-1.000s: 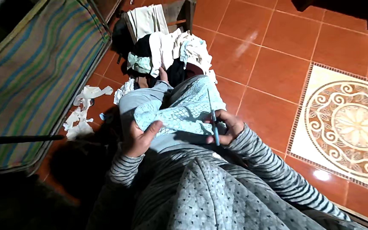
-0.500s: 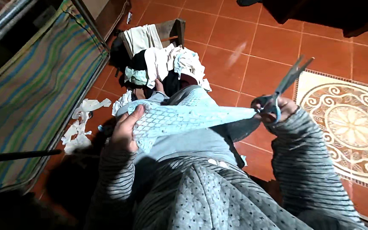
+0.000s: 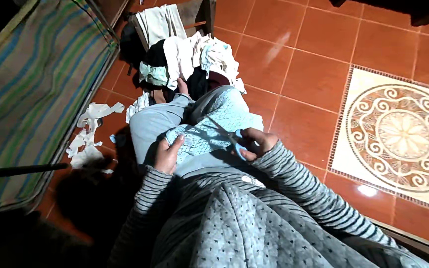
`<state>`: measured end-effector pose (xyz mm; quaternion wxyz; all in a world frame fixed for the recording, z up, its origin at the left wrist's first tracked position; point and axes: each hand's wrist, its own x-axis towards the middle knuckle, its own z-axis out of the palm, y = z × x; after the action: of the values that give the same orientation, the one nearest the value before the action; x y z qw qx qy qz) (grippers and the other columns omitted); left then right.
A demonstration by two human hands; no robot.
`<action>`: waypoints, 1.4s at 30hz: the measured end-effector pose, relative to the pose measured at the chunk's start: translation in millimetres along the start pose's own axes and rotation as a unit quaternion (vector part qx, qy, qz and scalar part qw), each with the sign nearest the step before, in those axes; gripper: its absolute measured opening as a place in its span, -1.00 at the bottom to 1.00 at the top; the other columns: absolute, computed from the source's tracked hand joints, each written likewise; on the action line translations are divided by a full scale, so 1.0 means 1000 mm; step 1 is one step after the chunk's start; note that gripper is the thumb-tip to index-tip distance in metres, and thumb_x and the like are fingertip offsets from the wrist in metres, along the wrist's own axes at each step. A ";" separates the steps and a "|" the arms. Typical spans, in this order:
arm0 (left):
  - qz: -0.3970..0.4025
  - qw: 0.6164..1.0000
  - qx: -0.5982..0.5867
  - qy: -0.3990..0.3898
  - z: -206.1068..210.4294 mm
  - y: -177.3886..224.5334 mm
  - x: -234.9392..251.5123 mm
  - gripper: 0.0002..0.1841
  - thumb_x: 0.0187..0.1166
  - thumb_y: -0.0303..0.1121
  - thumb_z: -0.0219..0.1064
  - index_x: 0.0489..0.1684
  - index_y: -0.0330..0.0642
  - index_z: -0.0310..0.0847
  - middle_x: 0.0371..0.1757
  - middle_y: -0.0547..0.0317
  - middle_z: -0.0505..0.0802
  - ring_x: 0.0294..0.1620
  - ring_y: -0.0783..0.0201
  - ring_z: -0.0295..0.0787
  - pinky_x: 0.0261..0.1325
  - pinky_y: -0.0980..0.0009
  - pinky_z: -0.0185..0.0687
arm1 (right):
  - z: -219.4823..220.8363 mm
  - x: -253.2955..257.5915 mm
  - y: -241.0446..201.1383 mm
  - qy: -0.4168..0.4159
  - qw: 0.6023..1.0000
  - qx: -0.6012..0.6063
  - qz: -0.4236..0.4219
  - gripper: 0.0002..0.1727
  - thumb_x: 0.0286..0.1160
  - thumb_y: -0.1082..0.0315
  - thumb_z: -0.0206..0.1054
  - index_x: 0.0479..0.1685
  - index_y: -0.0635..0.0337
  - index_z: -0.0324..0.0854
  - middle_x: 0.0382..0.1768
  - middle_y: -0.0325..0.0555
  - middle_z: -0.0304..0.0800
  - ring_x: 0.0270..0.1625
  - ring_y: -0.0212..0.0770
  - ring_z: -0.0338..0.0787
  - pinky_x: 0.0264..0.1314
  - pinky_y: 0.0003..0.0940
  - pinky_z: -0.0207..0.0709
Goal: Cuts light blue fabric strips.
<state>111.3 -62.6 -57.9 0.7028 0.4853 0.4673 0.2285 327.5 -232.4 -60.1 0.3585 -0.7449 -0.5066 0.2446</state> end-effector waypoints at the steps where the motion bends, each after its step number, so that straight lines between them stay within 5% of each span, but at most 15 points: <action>1: 0.006 1.000 -0.025 0.003 -0.001 0.001 -0.001 -0.74 0.73 -0.56 0.14 0.31 -0.38 0.49 -0.02 0.07 0.86 -0.05 0.30 0.87 0.13 0.26 0.83 | 0.004 0.000 -0.002 -0.003 1.000 -0.003 -0.003 -0.43 0.17 0.10 0.57 0.01 0.46 0.72 -0.13 0.22 0.87 -0.07 0.09 0.88 0.07 0.06 0.72; 10: -0.049 0.998 -0.039 0.014 0.005 0.009 -0.014 -0.73 0.84 -0.43 0.04 0.33 -0.36 0.48 -0.06 0.06 0.85 -0.08 0.33 0.86 0.07 0.33 0.82 | 0.016 -0.004 -0.007 -0.008 0.996 -0.065 -0.054 -0.45 0.17 0.05 0.53 -0.08 0.43 0.79 -0.18 0.28 0.86 -0.08 0.26 0.85 0.00 0.14 0.69; 15: 0.022 0.998 -0.052 -0.013 0.007 0.011 -0.021 -0.69 0.59 -0.67 0.24 0.28 -0.41 0.49 -0.08 0.07 0.89 -0.07 0.33 0.89 0.12 0.34 0.84 | 0.015 -0.007 -0.014 -0.010 0.997 -0.063 -0.038 -0.46 0.18 0.06 0.53 -0.06 0.42 0.79 -0.22 0.23 0.87 -0.15 0.20 0.86 -0.07 0.12 0.70; 21: 0.119 0.993 -0.004 -0.006 0.007 0.011 -0.024 -0.57 0.37 -0.72 0.40 0.25 -0.41 0.53 -0.01 0.12 0.89 0.05 0.39 0.86 0.23 0.38 0.80 | 0.014 -0.008 -0.023 -0.005 0.997 -0.065 -0.032 -0.47 0.16 0.06 0.54 -0.08 0.41 0.79 -0.28 0.19 0.87 -0.22 0.15 0.86 -0.14 0.08 0.70; 42: -0.120 0.984 -0.132 -0.019 0.017 0.026 -0.030 -0.85 0.69 -0.61 0.19 0.10 -0.37 0.55 -0.21 0.01 0.88 -0.25 0.30 0.87 -0.17 0.42 0.82 | 0.018 -0.006 -0.021 0.013 0.990 -0.110 -0.084 -0.49 0.18 0.04 0.49 -0.18 0.41 0.77 -0.35 0.21 0.84 -0.26 0.22 0.84 -0.20 0.09 0.69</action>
<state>115.3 -83.0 -19.9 0.7915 0.3333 0.4744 0.1930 300.0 -227.6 -54.9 0.2999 -0.7377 -0.5868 0.1468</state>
